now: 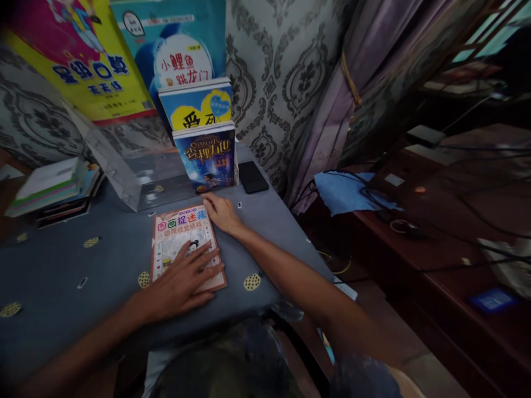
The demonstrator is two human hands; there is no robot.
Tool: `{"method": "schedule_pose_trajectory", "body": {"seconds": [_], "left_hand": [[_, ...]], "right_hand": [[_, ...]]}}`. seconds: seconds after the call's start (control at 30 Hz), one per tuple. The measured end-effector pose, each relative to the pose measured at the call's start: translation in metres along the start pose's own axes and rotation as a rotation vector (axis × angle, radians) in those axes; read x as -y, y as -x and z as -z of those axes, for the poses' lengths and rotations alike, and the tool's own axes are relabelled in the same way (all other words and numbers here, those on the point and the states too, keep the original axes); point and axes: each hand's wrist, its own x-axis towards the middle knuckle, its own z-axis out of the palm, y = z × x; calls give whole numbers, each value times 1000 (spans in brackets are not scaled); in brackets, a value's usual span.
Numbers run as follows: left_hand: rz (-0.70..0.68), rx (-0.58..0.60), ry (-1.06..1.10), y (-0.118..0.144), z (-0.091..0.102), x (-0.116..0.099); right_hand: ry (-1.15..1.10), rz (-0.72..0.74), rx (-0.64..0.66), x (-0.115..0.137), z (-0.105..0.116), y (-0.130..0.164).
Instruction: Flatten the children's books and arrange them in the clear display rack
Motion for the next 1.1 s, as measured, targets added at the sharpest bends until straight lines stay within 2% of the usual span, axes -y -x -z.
{"method": "schedule_pose_trajectory", "body": {"seconds": [0.53,0.83,1.1], "left_hand": [[22,-1,-98,-15,3,23],[25,-48,-122,-19,1,27],[-26,-87,-32,-17,-1,32]], "right_hand": [[-117,45,43,0,2,-3],[-14,36,103,0,2,-1],[79,30,149,3,1,-1]]}}
